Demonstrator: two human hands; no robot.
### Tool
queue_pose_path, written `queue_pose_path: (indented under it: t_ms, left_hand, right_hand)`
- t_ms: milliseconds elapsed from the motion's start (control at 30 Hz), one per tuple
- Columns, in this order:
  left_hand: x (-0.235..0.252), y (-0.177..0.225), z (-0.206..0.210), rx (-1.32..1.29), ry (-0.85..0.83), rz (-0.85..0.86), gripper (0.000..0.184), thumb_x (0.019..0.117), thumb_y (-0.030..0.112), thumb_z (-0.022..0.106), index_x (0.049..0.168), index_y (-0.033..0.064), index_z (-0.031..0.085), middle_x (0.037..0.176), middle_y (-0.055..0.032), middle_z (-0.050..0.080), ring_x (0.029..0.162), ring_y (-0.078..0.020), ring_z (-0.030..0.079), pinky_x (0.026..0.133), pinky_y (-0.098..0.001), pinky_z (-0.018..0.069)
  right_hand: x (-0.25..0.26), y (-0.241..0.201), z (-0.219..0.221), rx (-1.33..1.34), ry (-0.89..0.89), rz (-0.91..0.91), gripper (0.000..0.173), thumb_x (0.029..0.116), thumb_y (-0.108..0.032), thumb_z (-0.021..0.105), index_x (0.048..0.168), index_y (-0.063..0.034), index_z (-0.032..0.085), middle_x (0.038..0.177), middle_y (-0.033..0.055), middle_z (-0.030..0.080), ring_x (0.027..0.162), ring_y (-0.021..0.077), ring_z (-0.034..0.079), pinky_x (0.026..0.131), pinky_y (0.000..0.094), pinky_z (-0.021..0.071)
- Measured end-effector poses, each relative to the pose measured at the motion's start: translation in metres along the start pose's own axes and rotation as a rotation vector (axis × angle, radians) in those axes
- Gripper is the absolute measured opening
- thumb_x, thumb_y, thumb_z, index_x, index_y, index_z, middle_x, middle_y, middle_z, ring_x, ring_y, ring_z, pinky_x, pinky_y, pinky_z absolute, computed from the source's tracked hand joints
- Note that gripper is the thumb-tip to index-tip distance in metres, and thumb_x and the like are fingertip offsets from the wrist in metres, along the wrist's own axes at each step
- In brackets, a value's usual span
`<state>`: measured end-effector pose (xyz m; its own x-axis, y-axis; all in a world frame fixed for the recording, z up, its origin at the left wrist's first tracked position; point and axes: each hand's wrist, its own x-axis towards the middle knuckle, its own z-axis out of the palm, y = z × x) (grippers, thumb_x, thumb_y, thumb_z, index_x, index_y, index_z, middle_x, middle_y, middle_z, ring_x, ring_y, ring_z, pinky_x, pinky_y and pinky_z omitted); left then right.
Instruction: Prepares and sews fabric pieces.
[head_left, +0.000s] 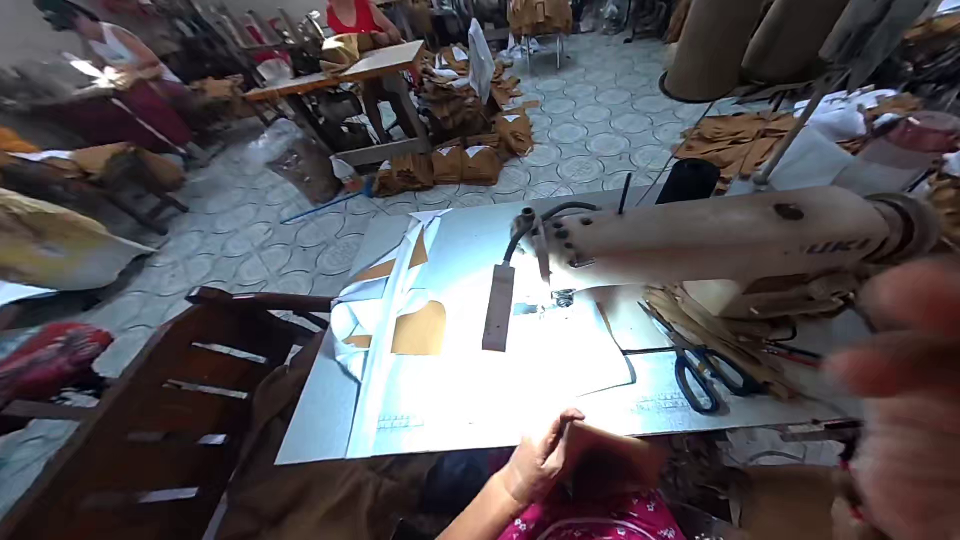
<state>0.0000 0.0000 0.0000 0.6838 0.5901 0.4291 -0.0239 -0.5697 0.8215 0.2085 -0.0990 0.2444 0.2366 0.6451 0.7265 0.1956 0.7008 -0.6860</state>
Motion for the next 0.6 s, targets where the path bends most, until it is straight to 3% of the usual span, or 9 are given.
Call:
queue_pose_path:
  t_ms: [33, 67, 100, 200, 267, 333, 367, 500, 600]
  left_hand:
    - [-0.002, 0.009, 0.002, -0.097, 0.043, -0.015, 0.026, 0.1047, 0.009, 0.051, 0.116, -0.0092, 0.065, 0.107, -0.0142, 0.073, 0.103, -0.0039, 0.068, 0.097, -0.0213, 0.0525]
    - [-0.001, 0.017, 0.001, -0.137, 0.088, 0.023, 0.025, 0.1057, 0.011, 0.051, 0.116, -0.0075, 0.064, 0.103, -0.0119, 0.073, 0.099, -0.0002, 0.067, 0.094, -0.0183, 0.0522]
    - [0.0, 0.025, -0.001, -0.128, 0.13, 0.084, 0.022, 0.1061, 0.011, 0.05, 0.116, -0.0049, 0.063, 0.101, -0.0093, 0.072, 0.097, 0.002, 0.066, 0.092, -0.0163, 0.0523]
    - [0.004, 0.045, -0.014, -0.005, 0.25, 0.226, 0.015, 0.1028, 0.008, 0.055, 0.111, -0.0006, 0.063, 0.096, -0.0079, 0.071, 0.091, -0.0015, 0.068, 0.086, -0.0158, 0.0544]
    - [0.004, 0.059, -0.023, 0.016, 0.262, 0.269, 0.01, 0.0968, 0.006, 0.064, 0.103, -0.0004, 0.067, 0.087, -0.0087, 0.068, 0.08, -0.0058, 0.064, 0.076, -0.0164, 0.0543]
    - [0.008, 0.077, -0.026, 0.078, 0.23, 0.339, 0.006, 0.0934, 0.007, 0.067, 0.096, 0.0019, 0.068, 0.078, -0.0082, 0.062, 0.07, -0.0097, 0.059, 0.067, -0.0174, 0.0503]
    - [0.01, 0.087, -0.025, 0.124, 0.218, 0.382, 0.005, 0.0934, 0.009, 0.067, 0.094, 0.0036, 0.069, 0.074, -0.0078, 0.06, 0.068, -0.012, 0.058, 0.066, -0.019, 0.0494]
    - [0.018, 0.122, -0.031, 0.328, 0.219, 0.569, 0.013, 0.0988, 0.015, 0.064, 0.088, 0.0084, 0.065, 0.067, -0.0041, 0.054, 0.061, -0.0149, 0.052, 0.057, -0.0234, 0.0426]
    - [0.011, 0.136, -0.061, 0.603, 0.276, 0.589, 0.018, 0.1032, 0.02, 0.059, 0.092, 0.0098, 0.067, 0.068, -0.0041, 0.058, 0.061, -0.0159, 0.055, 0.058, -0.026, 0.0446]
  right_hand:
    - [-0.018, 0.021, 0.006, -0.06, 0.014, 0.017, 0.037, 0.0987, -0.018, 0.067, 0.134, -0.0208, 0.057, 0.114, -0.0082, 0.072, 0.096, 0.0061, 0.071, 0.082, 0.021, 0.0611]
    - [-0.038, 0.042, 0.015, -0.14, -0.017, 0.052, 0.032, 0.1001, -0.024, 0.065, 0.131, -0.0263, 0.058, 0.11, -0.0127, 0.069, 0.094, 0.0, 0.068, 0.081, 0.0169, 0.0583]
    - [-0.061, 0.06, 0.025, -0.213, -0.084, 0.11, 0.029, 0.1004, -0.027, 0.064, 0.129, -0.0242, 0.058, 0.107, -0.0116, 0.066, 0.091, -0.0038, 0.063, 0.08, 0.0139, 0.0544]
    - [-0.12, 0.079, 0.048, -0.235, -0.332, 0.355, 0.059, 0.0885, -0.022, 0.071, 0.139, 0.0011, 0.051, 0.105, 0.0081, 0.065, 0.084, 0.0034, 0.064, 0.073, 0.0192, 0.0557]
    - [-0.138, 0.066, 0.06, -0.227, -0.41, 0.486, 0.083, 0.0812, -0.019, 0.079, 0.149, 0.0071, 0.038, 0.119, 0.0159, 0.065, 0.102, 0.0084, 0.066, 0.088, 0.0256, 0.056]
    - [-0.148, 0.057, 0.071, -0.291, -0.341, 0.414, 0.091, 0.0827, -0.021, 0.079, 0.153, 0.008, 0.03, 0.126, 0.0151, 0.063, 0.115, 0.004, 0.062, 0.1, 0.0213, 0.0513]
    - [-0.151, 0.056, 0.075, -0.332, -0.259, 0.345, 0.088, 0.0848, -0.022, 0.078, 0.153, 0.0065, 0.03, 0.122, 0.0128, 0.064, 0.112, 0.0014, 0.061, 0.098, 0.0182, 0.0504]
    - [-0.151, 0.053, 0.067, -0.403, -0.056, 0.181, 0.064, 0.0973, -0.029, 0.068, 0.152, -0.0156, 0.038, 0.106, -0.0084, 0.067, 0.092, -0.0094, 0.062, 0.082, 0.0097, 0.0536]
    - [-0.154, 0.045, 0.047, -0.47, -0.104, 0.186, 0.039, 0.0977, -0.028, 0.067, 0.131, -0.0108, 0.058, 0.099, -0.0037, 0.069, 0.084, -0.0076, 0.063, 0.076, 0.0085, 0.0534]
